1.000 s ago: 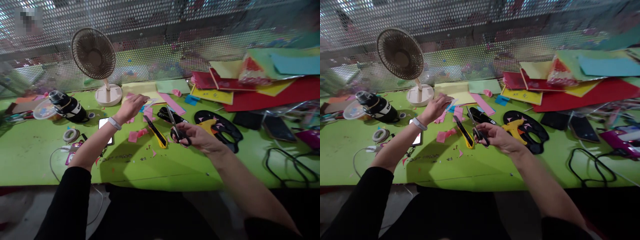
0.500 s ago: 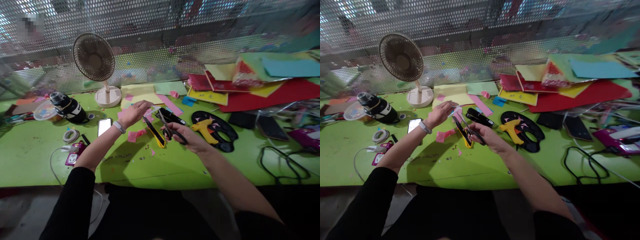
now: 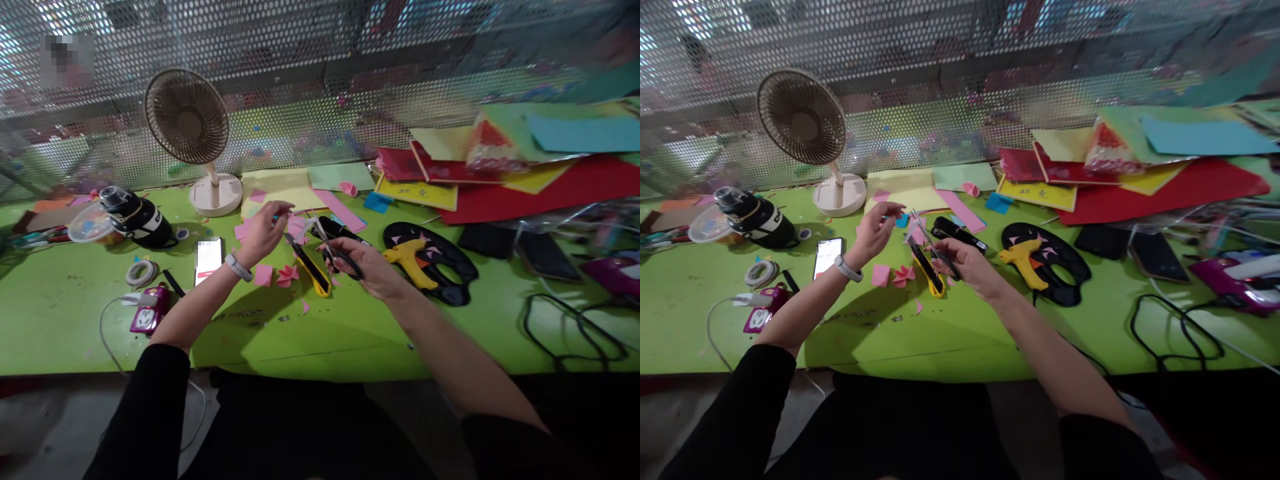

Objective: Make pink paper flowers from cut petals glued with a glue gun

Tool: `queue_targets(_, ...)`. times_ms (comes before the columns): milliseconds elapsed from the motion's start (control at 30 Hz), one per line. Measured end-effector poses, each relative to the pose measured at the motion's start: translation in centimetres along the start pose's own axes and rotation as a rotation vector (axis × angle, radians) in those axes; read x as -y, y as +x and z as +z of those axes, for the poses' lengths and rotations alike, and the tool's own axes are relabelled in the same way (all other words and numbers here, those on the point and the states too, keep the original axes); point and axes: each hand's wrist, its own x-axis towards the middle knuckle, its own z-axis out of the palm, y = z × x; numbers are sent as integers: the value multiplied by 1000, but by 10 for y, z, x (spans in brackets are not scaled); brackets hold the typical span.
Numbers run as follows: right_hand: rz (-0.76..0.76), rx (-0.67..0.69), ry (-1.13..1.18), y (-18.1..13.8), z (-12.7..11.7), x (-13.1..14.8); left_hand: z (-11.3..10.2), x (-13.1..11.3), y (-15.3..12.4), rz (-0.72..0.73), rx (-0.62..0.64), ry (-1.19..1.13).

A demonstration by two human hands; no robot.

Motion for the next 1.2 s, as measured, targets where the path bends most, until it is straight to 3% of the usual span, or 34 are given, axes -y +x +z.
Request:
queue_targets(133,15,-12,44,3,2,4,-2,-15,-12,-197,212,-501)
queue_targets(200,8,-7,58,5,3,5,0,-18,-16,-222,298,-666)
queue_targets(300,2,1,91,7,2,6,5,-14,-18,-195,312,-819)
queue_targets(633,30,2,199,5,11,16,1,-15,-22,-164,268,-707)
queue_targets(1200,37,-18,139,6,30,26,-6,-11,-32,-101,246,-672)
